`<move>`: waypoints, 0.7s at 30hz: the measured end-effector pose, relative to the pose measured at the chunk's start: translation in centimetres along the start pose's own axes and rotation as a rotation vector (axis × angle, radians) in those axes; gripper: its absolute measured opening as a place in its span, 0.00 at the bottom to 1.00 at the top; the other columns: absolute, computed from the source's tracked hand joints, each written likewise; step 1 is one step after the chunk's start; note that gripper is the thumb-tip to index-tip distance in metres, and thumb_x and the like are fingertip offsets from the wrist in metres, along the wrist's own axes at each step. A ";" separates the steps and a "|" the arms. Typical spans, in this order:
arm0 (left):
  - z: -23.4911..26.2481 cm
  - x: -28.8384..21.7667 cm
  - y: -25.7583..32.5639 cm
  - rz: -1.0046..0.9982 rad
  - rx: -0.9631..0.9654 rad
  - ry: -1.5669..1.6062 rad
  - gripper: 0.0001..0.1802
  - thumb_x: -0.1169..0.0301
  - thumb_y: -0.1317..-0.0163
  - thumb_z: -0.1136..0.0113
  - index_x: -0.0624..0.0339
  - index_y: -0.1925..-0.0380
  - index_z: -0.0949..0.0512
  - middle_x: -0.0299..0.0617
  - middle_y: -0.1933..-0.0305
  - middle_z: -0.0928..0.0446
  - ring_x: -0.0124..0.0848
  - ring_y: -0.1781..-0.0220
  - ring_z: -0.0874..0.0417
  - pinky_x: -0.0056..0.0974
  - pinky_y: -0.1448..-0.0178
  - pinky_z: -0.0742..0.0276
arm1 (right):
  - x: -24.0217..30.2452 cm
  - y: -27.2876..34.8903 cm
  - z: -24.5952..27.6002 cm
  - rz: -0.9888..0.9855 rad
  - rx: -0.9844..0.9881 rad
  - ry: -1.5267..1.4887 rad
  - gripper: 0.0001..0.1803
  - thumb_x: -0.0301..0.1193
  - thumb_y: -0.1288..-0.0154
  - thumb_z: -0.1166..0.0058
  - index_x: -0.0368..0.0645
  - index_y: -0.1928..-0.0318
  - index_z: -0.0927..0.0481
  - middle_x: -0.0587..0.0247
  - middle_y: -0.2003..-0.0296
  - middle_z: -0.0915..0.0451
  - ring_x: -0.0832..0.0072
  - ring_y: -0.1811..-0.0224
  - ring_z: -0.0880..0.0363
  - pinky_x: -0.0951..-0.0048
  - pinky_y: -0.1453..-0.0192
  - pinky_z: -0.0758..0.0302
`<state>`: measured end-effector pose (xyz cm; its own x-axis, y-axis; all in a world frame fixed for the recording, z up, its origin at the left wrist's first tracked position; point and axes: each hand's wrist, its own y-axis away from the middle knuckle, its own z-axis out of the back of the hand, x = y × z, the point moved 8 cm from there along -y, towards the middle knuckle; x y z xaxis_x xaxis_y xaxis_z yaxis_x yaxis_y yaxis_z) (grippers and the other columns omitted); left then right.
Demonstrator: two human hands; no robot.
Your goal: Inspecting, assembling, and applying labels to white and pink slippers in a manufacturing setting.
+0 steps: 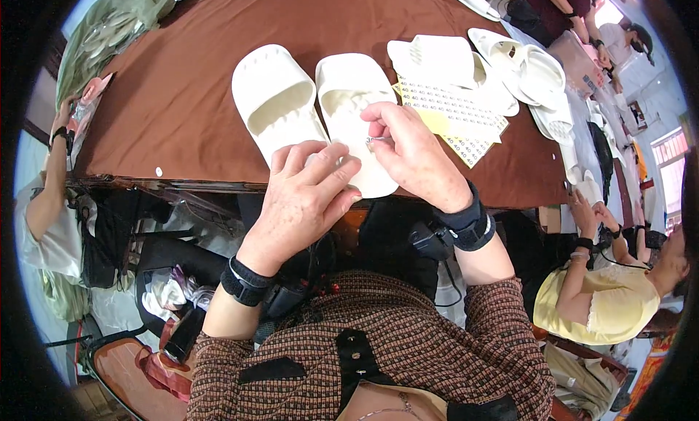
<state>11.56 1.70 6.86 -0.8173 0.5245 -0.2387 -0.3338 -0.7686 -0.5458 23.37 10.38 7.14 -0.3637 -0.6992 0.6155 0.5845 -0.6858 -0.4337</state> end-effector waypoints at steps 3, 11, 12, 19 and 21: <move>0.0 -0.1 0.0 0.000 -0.001 -0.006 0.21 0.66 0.45 0.31 0.54 0.50 0.20 0.38 0.44 0.23 0.41 0.42 0.25 0.48 0.39 0.33 | -0.1 -0.3 0.2 0.001 -0.028 -0.054 0.14 0.21 0.37 0.48 0.38 0.50 0.27 0.51 0.64 0.22 0.55 0.56 0.25 0.58 0.50 0.26; 0.0 0.0 0.1 0.006 0.004 -0.006 0.21 0.66 0.45 0.31 0.53 0.49 0.20 0.38 0.44 0.23 0.42 0.42 0.25 0.49 0.38 0.33 | 0.3 -0.7 -0.1 -0.002 -0.021 0.027 0.13 0.22 0.36 0.50 0.38 0.50 0.27 0.49 0.62 0.22 0.52 0.56 0.24 0.56 0.50 0.27; 0.0 0.0 0.0 0.006 0.004 -0.006 0.21 0.66 0.45 0.31 0.53 0.49 0.20 0.38 0.44 0.23 0.42 0.42 0.25 0.49 0.38 0.33 | 0.2 -0.7 -0.1 -0.002 -0.021 0.027 0.13 0.22 0.36 0.50 0.38 0.50 0.27 0.49 0.62 0.22 0.52 0.56 0.24 0.56 0.50 0.27; -0.1 0.0 0.0 0.005 0.005 0.003 0.22 0.66 0.45 0.31 0.54 0.49 0.20 0.38 0.43 0.23 0.42 0.42 0.25 0.49 0.38 0.33 | 0.5 -0.8 -0.5 0.094 -0.056 0.128 0.14 0.22 0.36 0.51 0.37 0.49 0.27 0.47 0.59 0.21 0.50 0.55 0.25 0.54 0.49 0.27; 0.0 0.0 0.1 0.006 0.001 0.004 0.22 0.66 0.46 0.30 0.54 0.49 0.20 0.38 0.43 0.23 0.42 0.42 0.25 0.48 0.38 0.33 | 0.4 -0.9 -0.6 0.087 -0.054 0.136 0.14 0.22 0.36 0.51 0.37 0.49 0.26 0.47 0.59 0.21 0.50 0.55 0.25 0.54 0.48 0.27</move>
<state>11.54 1.68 6.80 -0.8173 0.5214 -0.2452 -0.3295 -0.7721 -0.5434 22.30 10.57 7.41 -0.4103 -0.7745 0.4815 0.5793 -0.6291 -0.5183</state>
